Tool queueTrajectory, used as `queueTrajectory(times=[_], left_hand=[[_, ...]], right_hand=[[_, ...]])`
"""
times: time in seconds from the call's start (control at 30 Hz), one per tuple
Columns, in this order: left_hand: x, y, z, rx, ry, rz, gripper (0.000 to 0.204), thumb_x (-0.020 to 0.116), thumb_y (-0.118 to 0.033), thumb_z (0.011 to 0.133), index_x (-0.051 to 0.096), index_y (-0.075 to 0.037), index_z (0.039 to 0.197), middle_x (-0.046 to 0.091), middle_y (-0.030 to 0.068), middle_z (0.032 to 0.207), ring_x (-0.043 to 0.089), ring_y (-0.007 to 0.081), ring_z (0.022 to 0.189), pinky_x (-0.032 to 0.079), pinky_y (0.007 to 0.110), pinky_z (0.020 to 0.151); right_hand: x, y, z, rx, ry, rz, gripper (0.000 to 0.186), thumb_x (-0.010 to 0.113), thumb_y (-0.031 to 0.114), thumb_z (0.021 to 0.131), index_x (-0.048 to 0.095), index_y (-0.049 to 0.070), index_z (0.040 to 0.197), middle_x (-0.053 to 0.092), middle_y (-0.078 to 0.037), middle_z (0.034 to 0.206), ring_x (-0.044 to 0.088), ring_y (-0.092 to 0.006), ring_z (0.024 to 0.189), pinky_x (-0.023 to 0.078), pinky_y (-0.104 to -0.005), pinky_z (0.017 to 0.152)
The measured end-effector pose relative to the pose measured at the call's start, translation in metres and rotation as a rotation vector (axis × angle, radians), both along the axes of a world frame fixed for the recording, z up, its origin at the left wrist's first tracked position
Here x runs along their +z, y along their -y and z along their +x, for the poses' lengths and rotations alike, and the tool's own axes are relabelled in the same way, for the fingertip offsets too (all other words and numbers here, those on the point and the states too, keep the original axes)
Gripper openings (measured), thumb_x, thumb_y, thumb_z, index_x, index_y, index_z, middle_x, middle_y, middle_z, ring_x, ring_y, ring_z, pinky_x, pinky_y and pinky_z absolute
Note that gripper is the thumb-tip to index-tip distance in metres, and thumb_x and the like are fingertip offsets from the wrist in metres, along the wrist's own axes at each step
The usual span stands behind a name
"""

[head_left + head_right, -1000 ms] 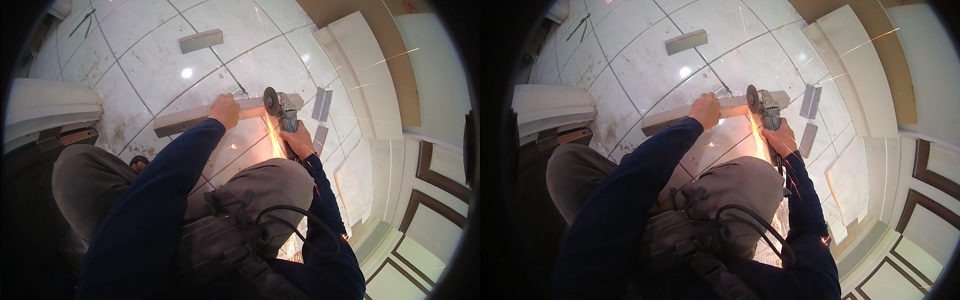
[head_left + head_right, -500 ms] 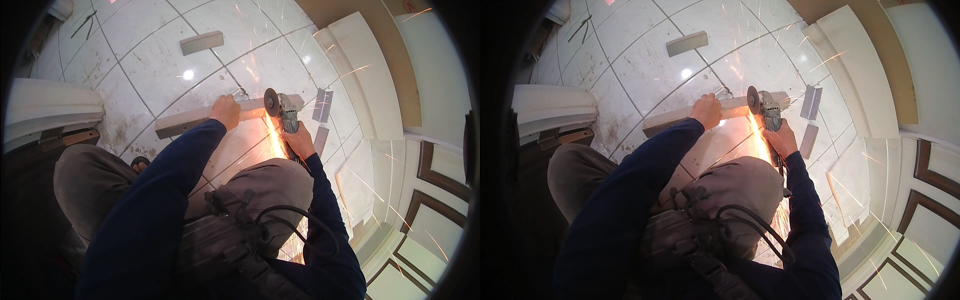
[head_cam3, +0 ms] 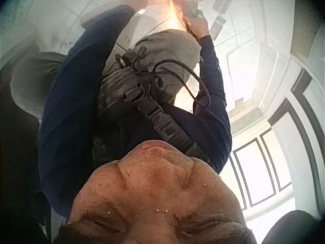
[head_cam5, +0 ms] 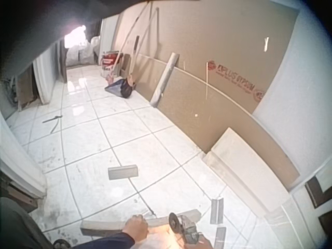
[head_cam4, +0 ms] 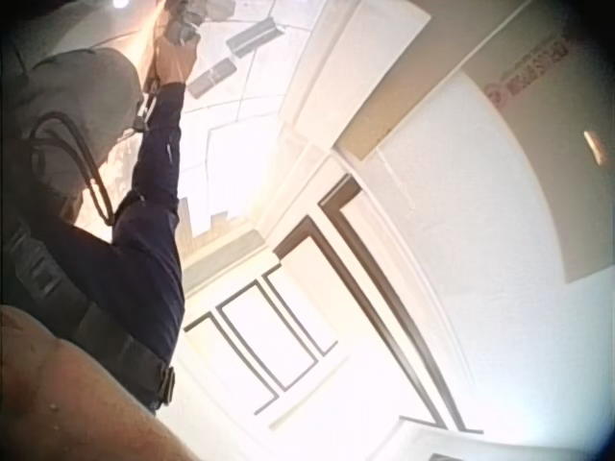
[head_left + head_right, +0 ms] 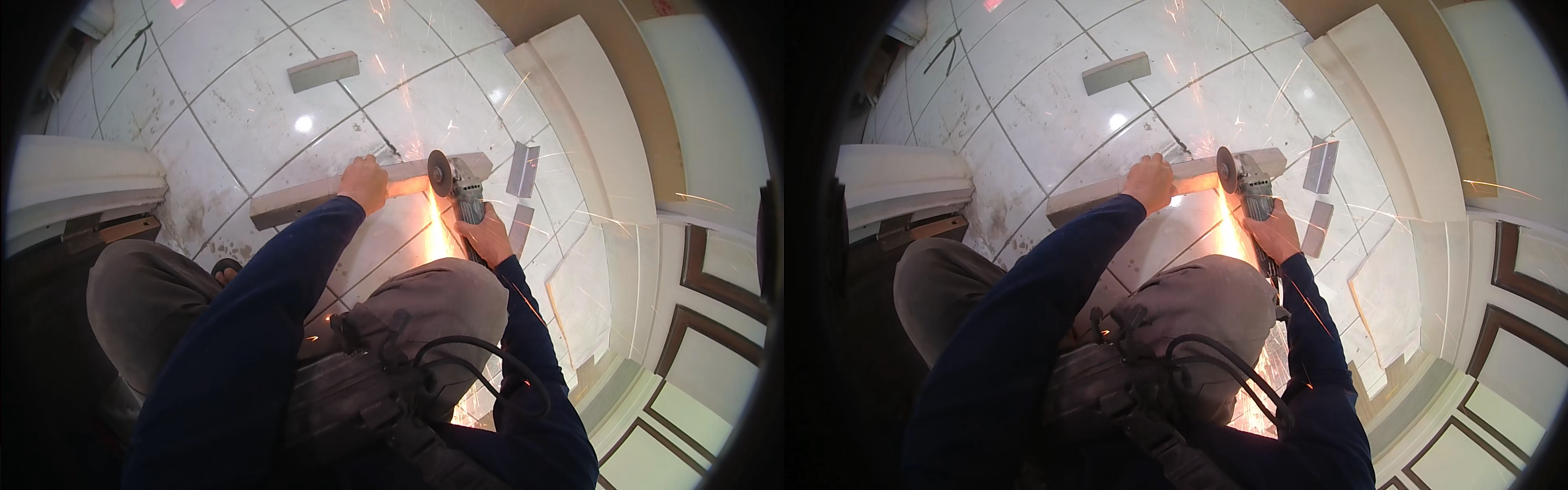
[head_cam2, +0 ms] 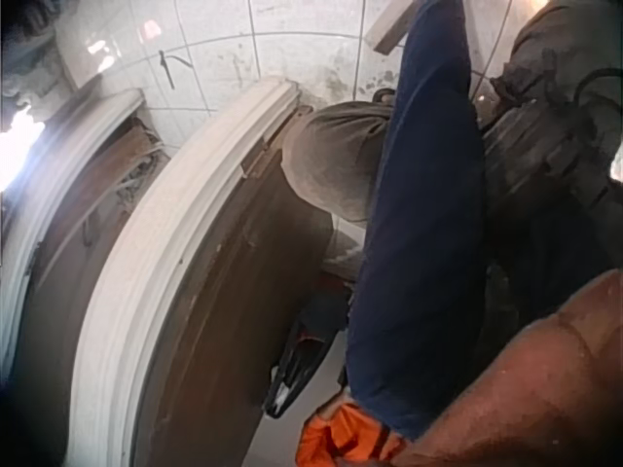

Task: The person uses an angle grinder to cut a metal bar into smaller pieces. The person holds the bar with one hand and operates the grinder with the other, producing sparks as the metal is cut. The cut pieces are placed on the floor.

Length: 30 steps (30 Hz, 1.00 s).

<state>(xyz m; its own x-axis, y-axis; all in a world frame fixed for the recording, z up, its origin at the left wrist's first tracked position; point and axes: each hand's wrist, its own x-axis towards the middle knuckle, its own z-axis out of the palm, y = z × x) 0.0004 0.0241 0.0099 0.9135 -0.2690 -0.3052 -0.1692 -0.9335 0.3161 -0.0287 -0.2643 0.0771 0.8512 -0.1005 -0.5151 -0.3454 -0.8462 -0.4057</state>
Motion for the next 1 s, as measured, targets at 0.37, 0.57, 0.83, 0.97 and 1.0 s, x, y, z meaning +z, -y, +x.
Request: queueTrajectory(times=[0.37,0.57,0.83,0.97,1.0], left_hand=[[-0.007,0.001,-0.003,0.015,0.019,0.006,0.028,0.081,-0.025,0.085,0.08,-0.003,0.103,0.067,0.0182,0.113,0.067,0.0337,0.108,0.059,0.042,0.089],[-0.004,-0.002,-0.002,-0.026,-0.002,0.012,0.047,0.079,-0.032,0.089,0.071,0.006,0.115,0.065,0.0185,0.116,0.067,0.0333,0.107,0.061,0.042,0.084],[-0.003,0.001,-0.001,-0.028,-0.006,0.028,0.045,0.079,-0.031,0.088,0.072,0.006,0.113,0.066,0.0187,0.114,0.067,0.0339,0.106,0.061,0.042,0.083],[-0.003,-0.001,-0.003,-0.03,-0.01,0.021,0.043,0.079,-0.029,0.088,0.072,0.006,0.112,0.066,0.0186,0.114,0.067,0.0339,0.107,0.06,0.042,0.083],[-0.002,-0.001,-0.003,-0.031,-0.01,0.014,0.043,0.079,-0.029,0.088,0.072,0.006,0.112,0.066,0.0186,0.114,0.067,0.0339,0.107,0.06,0.042,0.083]], right_hand=[[-0.012,-0.005,0.019,0.002,0.016,0.064,0.071,0.081,0.037,0.075,0.059,-0.007,0.126,0.075,-0.026,0.106,0.075,-0.0371,0.095,0.058,-0.0424,0.087],[-0.01,0.002,0.011,0.063,0.033,0.018,0.074,0.08,0.038,0.076,0.057,-0.008,0.128,0.074,-0.027,0.109,0.074,-0.04,0.099,0.057,-0.0439,0.089],[-0.005,0.003,0.001,-0.015,-0.037,-0.003,0.074,0.079,0.037,0.074,0.056,-0.008,0.128,0.073,-0.028,0.111,0.074,-0.0396,0.101,0.057,-0.0435,0.09],[0.001,-0.003,0.006,-0.003,-0.059,-0.02,0.071,0.079,0.036,0.074,0.057,-0.007,0.126,0.074,-0.028,0.109,0.074,-0.0385,0.099,0.057,-0.0431,0.088],[0.0,-0.002,0.007,-0.004,-0.041,0.02,0.071,0.079,0.037,0.074,0.057,-0.007,0.125,0.074,-0.028,0.109,0.074,-0.0383,0.099,0.057,-0.0431,0.087]])
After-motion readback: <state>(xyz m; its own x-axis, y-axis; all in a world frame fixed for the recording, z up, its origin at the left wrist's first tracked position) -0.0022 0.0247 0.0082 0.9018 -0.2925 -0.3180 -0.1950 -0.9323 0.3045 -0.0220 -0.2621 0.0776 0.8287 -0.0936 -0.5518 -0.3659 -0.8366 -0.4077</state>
